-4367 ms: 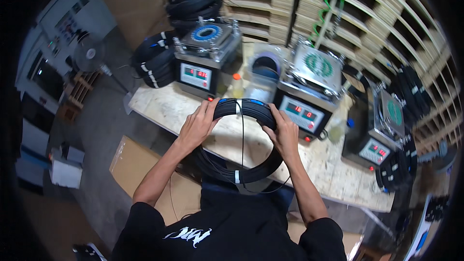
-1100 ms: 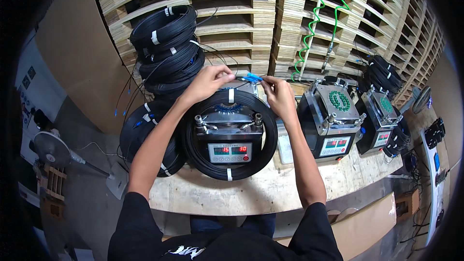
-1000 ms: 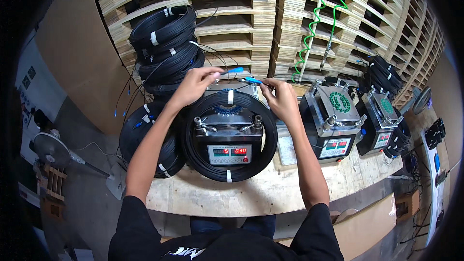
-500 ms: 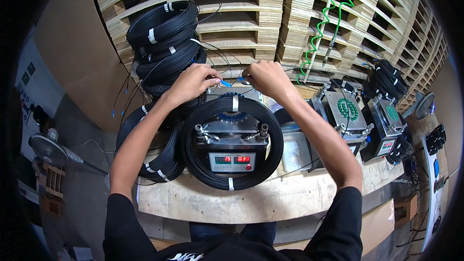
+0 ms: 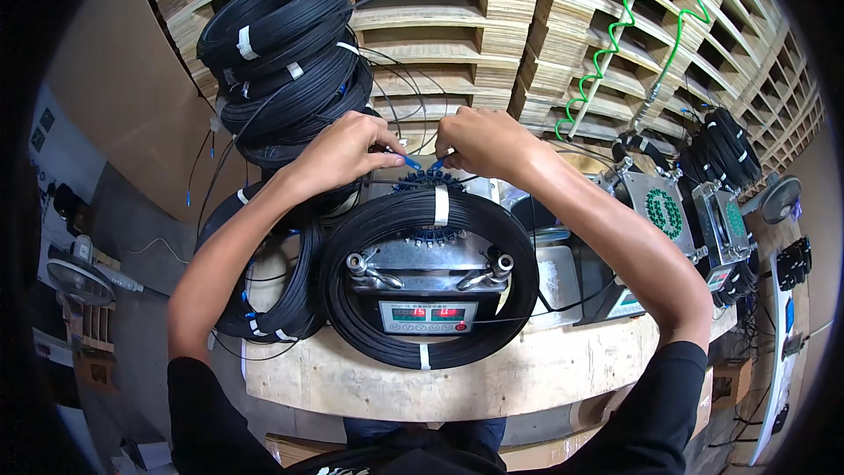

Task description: Operating an industrial polishing or processing machine for coils of black cable.

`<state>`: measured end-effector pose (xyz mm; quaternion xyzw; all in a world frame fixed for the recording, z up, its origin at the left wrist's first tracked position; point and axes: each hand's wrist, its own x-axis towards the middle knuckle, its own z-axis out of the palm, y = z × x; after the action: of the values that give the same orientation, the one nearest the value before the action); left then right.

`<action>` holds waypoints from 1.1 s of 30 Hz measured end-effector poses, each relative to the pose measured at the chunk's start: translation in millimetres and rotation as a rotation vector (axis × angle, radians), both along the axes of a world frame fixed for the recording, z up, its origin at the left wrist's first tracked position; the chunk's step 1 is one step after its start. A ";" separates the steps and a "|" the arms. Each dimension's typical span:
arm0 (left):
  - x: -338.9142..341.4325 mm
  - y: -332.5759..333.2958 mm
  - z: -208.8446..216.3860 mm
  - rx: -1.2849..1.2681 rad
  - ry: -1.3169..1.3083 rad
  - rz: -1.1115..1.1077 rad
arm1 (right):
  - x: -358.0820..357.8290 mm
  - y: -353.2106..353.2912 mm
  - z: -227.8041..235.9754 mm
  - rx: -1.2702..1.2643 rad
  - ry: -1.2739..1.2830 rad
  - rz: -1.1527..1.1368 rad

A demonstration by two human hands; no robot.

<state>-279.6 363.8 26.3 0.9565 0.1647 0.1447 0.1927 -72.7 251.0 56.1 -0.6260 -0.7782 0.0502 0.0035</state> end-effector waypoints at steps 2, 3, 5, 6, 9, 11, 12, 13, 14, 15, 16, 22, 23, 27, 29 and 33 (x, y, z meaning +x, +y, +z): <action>-1.0 -1.4 -1.2 0.037 -0.025 -0.008 | -0.1 0.8 -1.9 0.037 -0.075 0.057; -1.3 -1.9 -0.6 0.033 -0.022 -0.008 | -2.7 -0.3 -0.1 0.038 -0.116 0.065; -1.3 -3.9 2.0 0.030 0.023 0.025 | -8.0 0.2 -0.8 0.044 -0.142 0.040; -0.8 -5.9 3.9 0.030 0.024 0.025 | -9.9 0.7 -0.8 0.053 -0.169 0.015; 0.1 -9.3 6.7 0.064 0.075 0.042 | -15.2 3.6 -1.3 0.075 -0.304 0.043; 1.4 -10.1 6.9 0.058 0.089 0.044 | -18.6 4.7 -1.0 0.086 -0.308 0.065; 2.6 -10.8 7.0 0.059 0.090 0.042 | -19.7 4.8 -0.6 0.095 -0.314 0.086; 4.1 -11.9 7.6 0.055 0.087 0.050 | -20.4 4.0 0.7 0.096 -0.314 0.084; 4.2 -13.1 8.4 0.052 0.085 0.062 | -22.5 2.7 2.7 0.080 -0.317 0.067; 4.9 -14.0 9.1 0.054 0.087 0.063 | -24.2 1.5 4.0 0.064 -0.321 0.050; 6.0 -14.6 9.7 0.050 0.106 0.074 | -25.3 0.3 4.4 0.066 -0.320 0.050; 9.1 -15.7 13.3 0.094 0.129 0.065 | -30.1 -1.7 6.2 0.139 -0.319 0.083; 10.2 -15.8 14.0 0.109 0.135 0.057 | -32.9 0.2 9.2 0.100 -0.317 0.093; 11.5 -17.5 17.0 0.093 0.150 0.072 | -38.5 5.9 11.0 0.065 -0.309 0.135; 13.0 -19.1 18.6 0.127 0.174 0.107 | -43.6 6.8 14.3 0.048 -0.314 0.151; 17.9 -14.7 17.0 0.175 0.179 0.119 | -47.9 8.3 12.0 0.005 -0.375 0.123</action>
<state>-261.7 349.1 43.3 0.9673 0.2243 0.0839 0.0840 -120.6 259.2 68.0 -0.5758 -0.8020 -0.0692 -0.1430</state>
